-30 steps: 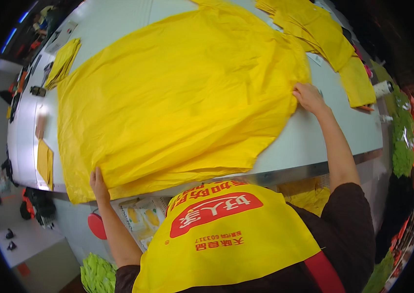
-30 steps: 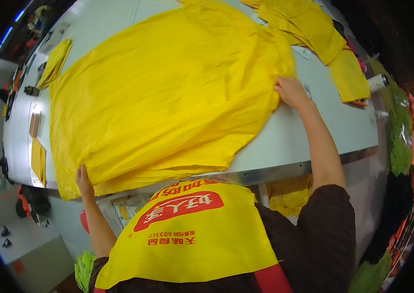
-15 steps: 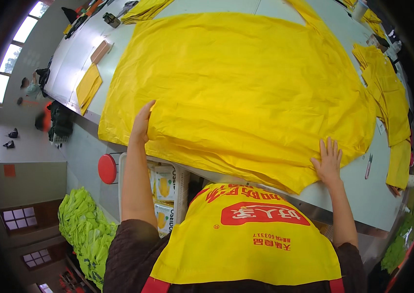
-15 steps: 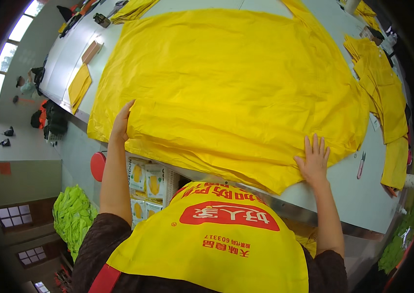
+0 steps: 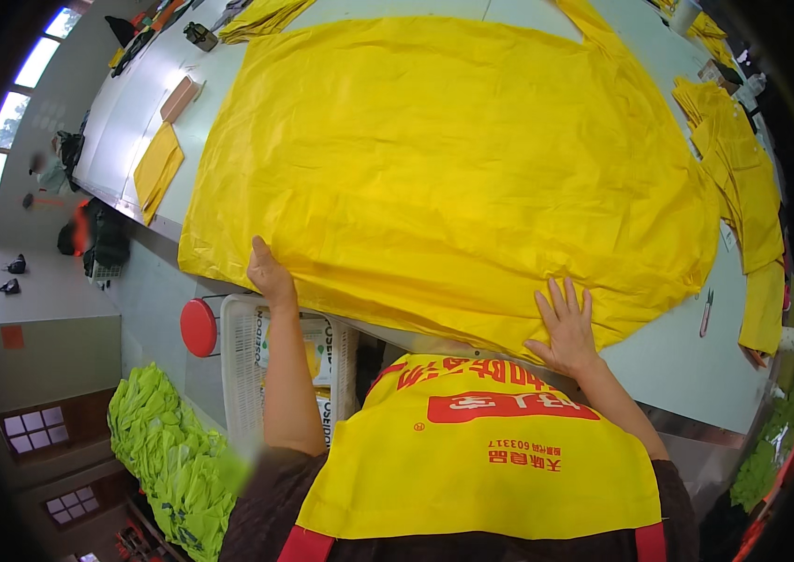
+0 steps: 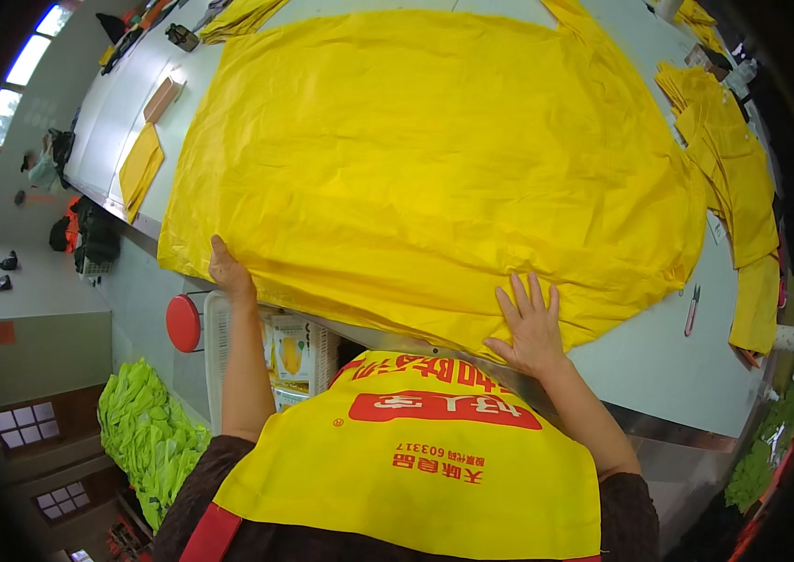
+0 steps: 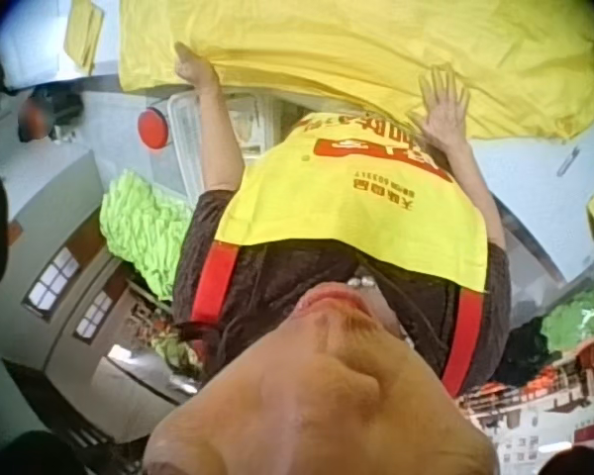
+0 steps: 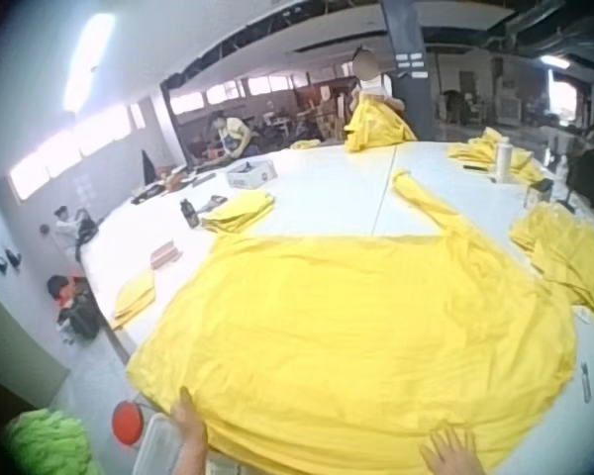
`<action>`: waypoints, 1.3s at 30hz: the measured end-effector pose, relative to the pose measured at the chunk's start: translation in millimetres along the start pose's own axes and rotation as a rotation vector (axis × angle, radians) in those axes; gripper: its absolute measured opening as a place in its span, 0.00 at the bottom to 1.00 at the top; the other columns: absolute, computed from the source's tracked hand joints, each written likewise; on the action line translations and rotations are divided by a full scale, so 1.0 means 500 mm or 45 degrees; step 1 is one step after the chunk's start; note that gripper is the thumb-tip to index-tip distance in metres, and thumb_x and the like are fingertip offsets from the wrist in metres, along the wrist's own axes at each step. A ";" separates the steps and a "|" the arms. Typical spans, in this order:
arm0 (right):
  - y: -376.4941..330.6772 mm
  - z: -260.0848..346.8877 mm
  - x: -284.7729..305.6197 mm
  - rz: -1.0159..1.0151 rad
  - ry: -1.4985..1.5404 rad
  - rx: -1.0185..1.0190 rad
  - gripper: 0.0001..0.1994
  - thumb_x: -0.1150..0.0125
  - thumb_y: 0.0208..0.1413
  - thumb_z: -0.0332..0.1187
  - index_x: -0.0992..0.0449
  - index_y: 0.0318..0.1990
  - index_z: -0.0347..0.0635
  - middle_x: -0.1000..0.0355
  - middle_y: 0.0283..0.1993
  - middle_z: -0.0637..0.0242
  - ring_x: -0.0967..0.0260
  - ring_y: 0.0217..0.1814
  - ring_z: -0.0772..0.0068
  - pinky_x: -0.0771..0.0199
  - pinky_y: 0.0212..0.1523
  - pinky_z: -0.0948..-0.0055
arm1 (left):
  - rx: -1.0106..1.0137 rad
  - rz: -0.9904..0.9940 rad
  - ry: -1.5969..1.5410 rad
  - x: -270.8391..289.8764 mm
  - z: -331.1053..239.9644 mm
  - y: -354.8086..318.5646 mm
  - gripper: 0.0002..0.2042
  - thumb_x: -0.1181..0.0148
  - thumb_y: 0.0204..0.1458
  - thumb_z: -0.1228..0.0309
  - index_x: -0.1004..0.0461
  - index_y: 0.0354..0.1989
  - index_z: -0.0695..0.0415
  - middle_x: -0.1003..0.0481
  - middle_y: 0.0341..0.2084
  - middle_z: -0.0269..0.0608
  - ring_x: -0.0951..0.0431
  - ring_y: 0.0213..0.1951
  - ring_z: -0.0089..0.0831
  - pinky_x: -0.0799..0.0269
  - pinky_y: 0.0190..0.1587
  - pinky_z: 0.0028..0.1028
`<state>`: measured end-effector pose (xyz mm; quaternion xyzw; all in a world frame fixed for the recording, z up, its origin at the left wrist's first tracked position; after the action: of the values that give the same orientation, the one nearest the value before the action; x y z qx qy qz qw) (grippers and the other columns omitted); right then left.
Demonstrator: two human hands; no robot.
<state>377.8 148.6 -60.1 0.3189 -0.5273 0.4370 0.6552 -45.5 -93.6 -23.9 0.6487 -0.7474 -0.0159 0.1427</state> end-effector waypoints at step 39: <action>-0.114 -0.100 0.112 0.291 0.719 -0.084 0.24 0.60 0.33 0.14 0.25 0.39 0.44 0.27 0.41 0.60 0.32 0.48 0.56 0.50 0.60 0.55 | 0.821 -0.095 -0.903 0.272 0.257 0.115 0.24 0.50 0.42 0.75 0.39 0.52 0.64 0.33 0.48 0.51 0.32 0.49 0.48 0.33 0.51 0.44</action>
<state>453.8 182.1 -15.2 0.1021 -0.3708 0.5621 0.7322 -147.2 -237.5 -109.0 0.6407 -0.6931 -0.0089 -0.3302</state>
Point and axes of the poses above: each hand's wrist, its own y-axis towards the middle knuckle, its own x-axis out of the back of the hand, z = x × y, the point moved 10 cm from there along y, towards the middle knuckle
